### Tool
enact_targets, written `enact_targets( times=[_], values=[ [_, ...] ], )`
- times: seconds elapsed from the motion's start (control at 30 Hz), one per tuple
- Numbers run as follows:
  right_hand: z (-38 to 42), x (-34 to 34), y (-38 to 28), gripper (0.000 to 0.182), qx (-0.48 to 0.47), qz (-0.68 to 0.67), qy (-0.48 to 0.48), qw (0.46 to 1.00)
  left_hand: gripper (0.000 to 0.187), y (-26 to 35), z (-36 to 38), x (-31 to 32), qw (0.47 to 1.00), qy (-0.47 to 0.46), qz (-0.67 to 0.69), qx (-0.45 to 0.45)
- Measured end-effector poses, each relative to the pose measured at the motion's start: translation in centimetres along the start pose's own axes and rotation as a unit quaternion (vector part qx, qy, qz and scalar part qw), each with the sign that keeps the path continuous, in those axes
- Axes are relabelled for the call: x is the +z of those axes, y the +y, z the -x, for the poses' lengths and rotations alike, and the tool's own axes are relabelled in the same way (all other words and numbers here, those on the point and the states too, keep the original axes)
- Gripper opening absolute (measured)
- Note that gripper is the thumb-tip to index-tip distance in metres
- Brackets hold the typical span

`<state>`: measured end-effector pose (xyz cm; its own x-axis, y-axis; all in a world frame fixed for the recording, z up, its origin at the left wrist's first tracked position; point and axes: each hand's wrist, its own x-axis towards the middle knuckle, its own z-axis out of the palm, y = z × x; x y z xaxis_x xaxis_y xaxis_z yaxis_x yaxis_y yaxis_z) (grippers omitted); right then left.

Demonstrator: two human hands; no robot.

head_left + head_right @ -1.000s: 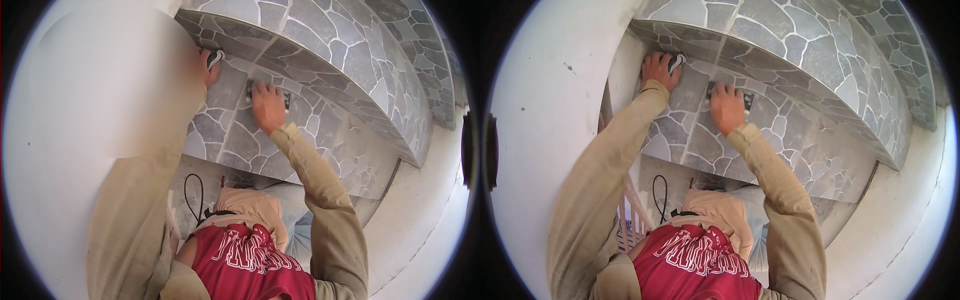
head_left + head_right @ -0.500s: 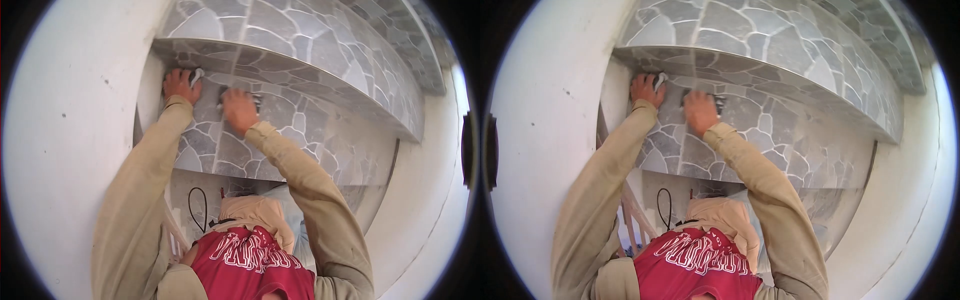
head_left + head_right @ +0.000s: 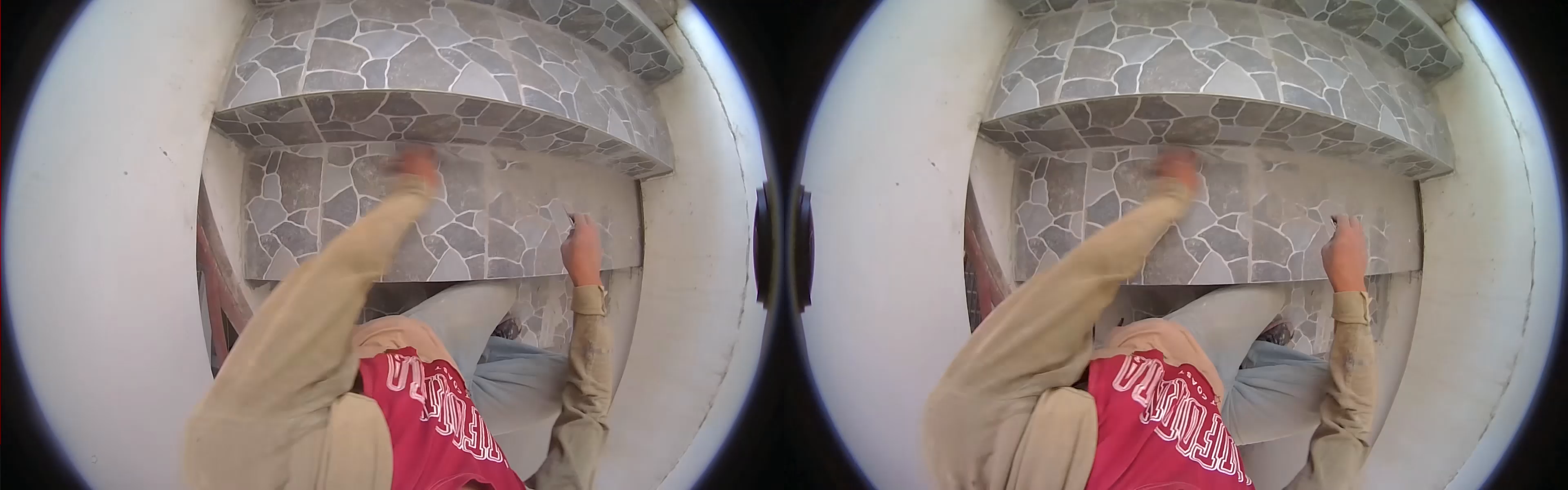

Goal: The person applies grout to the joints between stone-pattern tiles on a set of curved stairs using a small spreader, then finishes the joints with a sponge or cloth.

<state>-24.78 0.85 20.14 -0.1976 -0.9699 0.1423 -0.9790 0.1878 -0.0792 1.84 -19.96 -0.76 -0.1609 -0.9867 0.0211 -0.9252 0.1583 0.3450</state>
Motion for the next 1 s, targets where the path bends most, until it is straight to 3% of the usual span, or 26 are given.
enact_targets(
  times=[0.03,0.07,0.1,0.13,0.2,0.23,0.27,0.33,0.37,0.4,0.43,0.47,0.5,0.57,0.6,0.63,0.67,0.7,0.73,0.77,0.83,0.9,0.97,1.0],
  values=[
    [0.2,0.1,1.0,0.038,0.012,-0.002,0.022,1.000,0.032,6.1,-0.4,1.4,0.970,-0.165,0.123,0.132],
    [1.0,-0.1,2.1,0.038,0.012,-0.007,0.033,0.999,0.033,11.1,1.8,-0.6,0.927,-0.119,0.289,0.207],
    [2.5,-0.2,3.6,0.038,0.037,-0.032,0.075,0.996,0.027,14.0,2.5,-0.9,0.879,-0.012,0.368,0.302],
    [4.6,0.0,5.2,0.039,0.068,-0.061,0.112,0.990,0.027,13.7,3.2,-2.9,0.884,-0.018,0.358,0.300],
    [8.5,0.0,11.3,0.040,0.088,-0.058,0.109,0.988,0.027,11.5,4.4,-9.7,0.811,0.186,0.398,0.388],
    [9.8,-1.1,12.1,0.038,0.133,-0.073,0.118,0.981,0.023,7.9,4.3,-13.0,0.801,0.212,0.405,0.386],
    [10.9,-3.0,12.8,0.036,0.179,-0.086,0.127,0.972,0.020,2.9,4.6,-15.1,0.848,0.184,0.381,0.318],
    [12.3,-6.0,13.6,0.035,0.251,-0.127,0.099,0.955,0.022,-11.5,3.3,-16.1,0.928,0.306,0.103,0.184],
    [12.9,-7.0,13.5,0.033,0.312,-0.160,0.068,0.934,0.023,-19.7,2.6,-15.3,0.960,0.267,0.078,-0.012],
    [13.1,-7.8,13.0,0.033,0.315,-0.161,0.064,0.933,0.026,-26.7,1.8,-14.8,0.959,0.218,-0.045,-0.174],
    [13.1,-8.6,11.8,0.032,0.329,-0.181,0.070,0.924,0.026,-27.7,0.9,-14.2,0.960,0.215,-0.044,-0.172],
    [12.9,-9.3,10.8,0.032,0.343,-0.197,0.079,0.915,0.031,-27.8,-0.5,-13.5,0.958,0.091,-0.178,-0.207],
    [12.8,-9.5,10.2,0.032,0.345,-0.191,0.082,0.915,0.036,-27.6,-2.0,-12.2,0.922,-0.038,-0.305,-0.234],
    [12.1,-9.2,9.2,0.032,0.242,-0.174,0.089,0.950,0.045,-23.6,-6.6,-1.8,0.897,-0.151,-0.350,-0.222],
    [11.6,-8.8,8.9,0.032,0.231,-0.175,0.088,0.953,0.043,-9.8,-2.4,-5.3,0.902,0.030,-0.264,-0.340],
    [10.4,-8.6,8.7,0.032,0.221,-0.175,0.085,0.956,0.043,-6.3,-1.6,-2.1,0.942,-0.033,-0.252,-0.219],
    [9.4,-8.5,8.2,0.033,0.210,-0.186,0.075,0.957,0.044,0.7,0.3,-4.1,0.945,-0.177,-0.259,-0.094],
    [8.8,-8.3,7.7,0.034,0.201,-0.198,0.068,0.957,0.039,2.0,0.7,4.6,0.946,-0.052,-0.310,0.078],
    [8.3,-7.6,7.6,0.034,0.196,-0.198,0.072,0.958,0.037,7.6,1.9,8.7,0.975,0.013,-0.184,0.126],
    [7.8,-6.5,8.2,0.035,0.183,-0.176,0.087,0.963,0.035,11.5,5.0,-0.7,0.942,-0.184,0.204,0.192],
    [7.1,-5.4,9.5,0.037,0.165,-0.157,0.100,0.969,0.042,13.7,7.1,0.6,0.885,-0.016,0.394,0.246],
    [7.4,-4.8,11.0,0.038,0.205,-0.189,0.088,0.956,0.041,9.6,7.0,-4.8,0.869,0.124,0.384,0.287],
    [8.2,-4.9,11.4,0.038,0.221,-0.175,0.085,0.956,0.038,0.5,4.9,-9.7,0.868,0.216,0.374,0.246],
    [8.5,-5.0,11.4,0.037,0.243,-0.159,0.083,0.953,0.039,-6.3,4.5,-10.6,0.912,0.231,0.307,0.142]
  ],
)
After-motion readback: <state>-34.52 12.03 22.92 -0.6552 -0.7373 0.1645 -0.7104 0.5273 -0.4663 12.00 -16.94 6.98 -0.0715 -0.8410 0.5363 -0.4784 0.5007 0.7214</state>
